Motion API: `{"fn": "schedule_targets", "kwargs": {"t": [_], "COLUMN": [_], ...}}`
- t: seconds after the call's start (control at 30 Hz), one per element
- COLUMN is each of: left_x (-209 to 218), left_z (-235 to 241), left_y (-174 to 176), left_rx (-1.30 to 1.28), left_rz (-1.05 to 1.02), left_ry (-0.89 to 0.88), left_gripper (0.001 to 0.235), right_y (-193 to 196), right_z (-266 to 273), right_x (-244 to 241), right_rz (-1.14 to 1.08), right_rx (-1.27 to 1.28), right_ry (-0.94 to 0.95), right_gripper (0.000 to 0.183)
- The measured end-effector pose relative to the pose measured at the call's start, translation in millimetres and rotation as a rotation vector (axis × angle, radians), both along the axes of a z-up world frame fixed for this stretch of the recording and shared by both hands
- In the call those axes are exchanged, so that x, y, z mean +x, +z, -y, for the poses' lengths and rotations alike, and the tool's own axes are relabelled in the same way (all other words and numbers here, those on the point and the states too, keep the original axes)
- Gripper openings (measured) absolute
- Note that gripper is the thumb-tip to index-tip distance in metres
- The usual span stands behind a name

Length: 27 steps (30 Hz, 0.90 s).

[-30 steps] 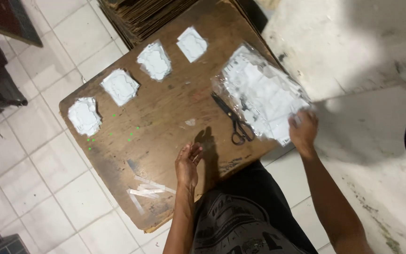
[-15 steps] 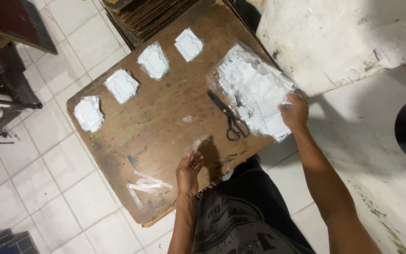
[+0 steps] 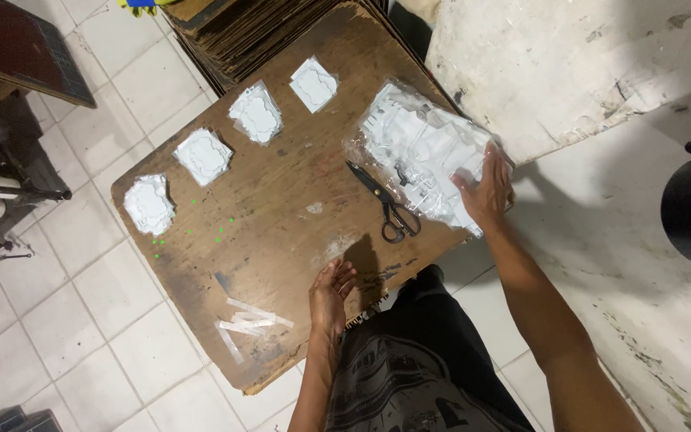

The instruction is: Cutting printed stickers into individual pieces using scissors

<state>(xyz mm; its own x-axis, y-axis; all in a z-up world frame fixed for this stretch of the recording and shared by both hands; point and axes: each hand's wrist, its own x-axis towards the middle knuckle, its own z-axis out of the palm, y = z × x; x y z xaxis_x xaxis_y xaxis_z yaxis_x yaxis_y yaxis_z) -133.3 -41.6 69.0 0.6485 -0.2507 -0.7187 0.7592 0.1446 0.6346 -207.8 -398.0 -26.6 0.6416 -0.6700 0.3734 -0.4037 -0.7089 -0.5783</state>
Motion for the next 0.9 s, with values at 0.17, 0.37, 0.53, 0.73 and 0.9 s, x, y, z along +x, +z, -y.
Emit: {"fn": "schedule_targets", "kwargs": {"t": [0.17,0.37,0.53,0.73,0.9], "left_x": [4.0,6.4,8.9,11.8,15.8], "left_z": [-5.4,-14.8,-15.0,-6.3,1.1], "left_y": [-5.3,-25.2,-25.8,-33.1,-26.2], "left_rx": [0.024,0.011,0.016,-0.019,-0.029], "left_rz": [-0.012,-0.012,-0.046,-0.046,-0.021], "left_ry": [0.035,0.062,0.095,0.027,-0.019], "left_gripper": [0.045,0.043,0.037,0.033,0.025], "right_y": [-35.9,-49.0,-51.6,-31.7,11.1], "right_z": [6.9,4.8,15.3,22.3,25.7], "right_x": [-1.9,-4.3,-30.8,-53.0,-89.1], "right_rz": [-0.075,0.141,0.434,0.322,0.27], "right_rx": [-0.123,0.236,0.746,1.008,0.796], "right_ry": [-0.063,-0.308,-0.491,-0.586,-0.446], "right_gripper": [0.074,0.066,0.071,0.091,0.049]}}
